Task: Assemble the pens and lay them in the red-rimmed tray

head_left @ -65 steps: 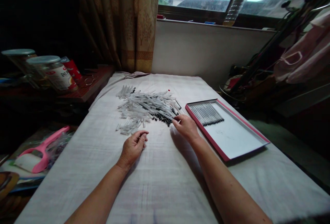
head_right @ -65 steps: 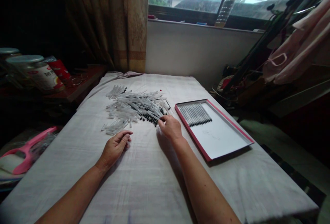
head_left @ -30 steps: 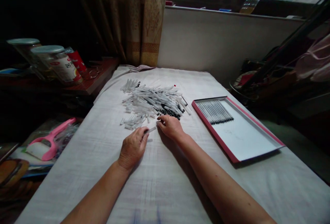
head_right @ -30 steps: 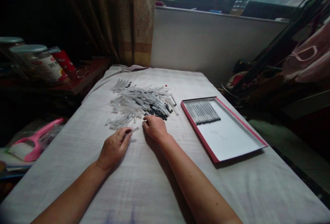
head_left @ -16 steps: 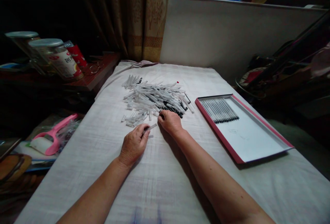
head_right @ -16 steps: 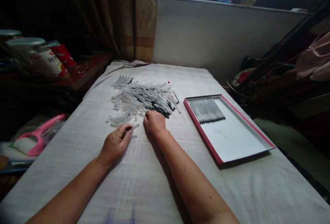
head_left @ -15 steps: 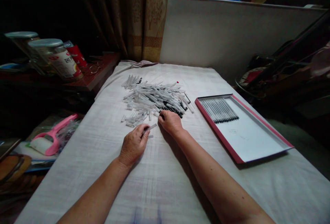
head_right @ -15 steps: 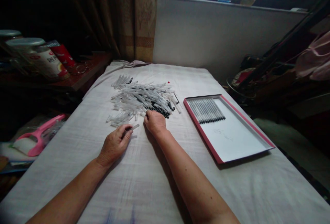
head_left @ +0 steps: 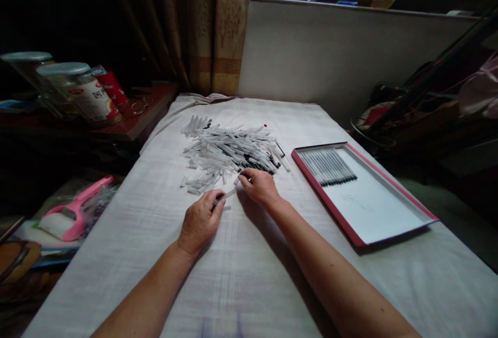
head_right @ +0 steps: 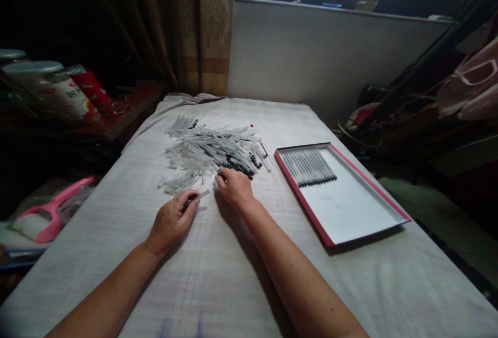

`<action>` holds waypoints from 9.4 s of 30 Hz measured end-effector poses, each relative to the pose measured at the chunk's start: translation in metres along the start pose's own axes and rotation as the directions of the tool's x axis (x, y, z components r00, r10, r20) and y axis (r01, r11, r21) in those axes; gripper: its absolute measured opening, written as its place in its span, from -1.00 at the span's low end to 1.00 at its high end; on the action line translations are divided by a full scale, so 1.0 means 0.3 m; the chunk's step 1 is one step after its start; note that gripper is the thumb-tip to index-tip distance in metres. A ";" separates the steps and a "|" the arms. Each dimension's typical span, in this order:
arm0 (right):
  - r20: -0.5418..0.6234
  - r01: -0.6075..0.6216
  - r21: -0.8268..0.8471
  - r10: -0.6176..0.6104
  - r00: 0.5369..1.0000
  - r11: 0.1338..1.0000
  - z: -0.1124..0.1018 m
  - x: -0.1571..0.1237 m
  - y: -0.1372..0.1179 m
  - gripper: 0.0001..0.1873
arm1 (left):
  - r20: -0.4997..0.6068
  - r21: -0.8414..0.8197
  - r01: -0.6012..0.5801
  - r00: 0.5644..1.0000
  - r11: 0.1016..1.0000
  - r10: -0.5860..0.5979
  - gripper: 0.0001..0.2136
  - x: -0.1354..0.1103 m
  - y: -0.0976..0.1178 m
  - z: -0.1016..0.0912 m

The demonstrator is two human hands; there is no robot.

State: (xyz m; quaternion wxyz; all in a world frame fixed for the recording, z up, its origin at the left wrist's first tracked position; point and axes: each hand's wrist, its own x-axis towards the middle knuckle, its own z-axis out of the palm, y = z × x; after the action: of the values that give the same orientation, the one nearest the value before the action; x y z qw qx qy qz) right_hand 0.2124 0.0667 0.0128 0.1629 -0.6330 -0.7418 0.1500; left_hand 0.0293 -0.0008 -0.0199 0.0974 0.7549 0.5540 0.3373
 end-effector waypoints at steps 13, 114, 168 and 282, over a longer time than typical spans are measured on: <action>0.001 -0.120 -0.233 0.123 0.992 0.965 -0.008 0.073 0.047 -0.67 | 0.023 -0.018 0.012 1.000 1.000 -0.011 -0.80 -0.005 0.002 -0.002; 0.258 -0.309 0.920 0.223 0.940 0.239 -0.039 -0.160 0.093 -0.61 | -0.043 -0.048 -0.169 0.985 0.985 0.167 -0.81 -0.020 0.030 0.001; -0.106 -0.012 0.524 0.080 0.991 0.852 0.034 -0.107 0.120 -0.77 | -0.048 -0.020 -0.198 0.979 0.980 0.197 -0.81 -0.018 0.032 -0.011; -0.032 0.199 0.557 -0.219 0.975 0.807 0.003 -0.279 0.135 -0.88 | 0.076 -0.072 -0.332 0.939 0.941 0.337 -0.83 -0.023 0.069 -0.015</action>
State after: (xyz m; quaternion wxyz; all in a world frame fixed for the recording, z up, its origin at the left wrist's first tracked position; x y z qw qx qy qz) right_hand 0.2604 -0.0099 -0.0096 0.3429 -0.4700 -0.7337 0.3510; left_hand 0.0414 -0.0155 -0.0086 0.0847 0.8488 0.4028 0.3318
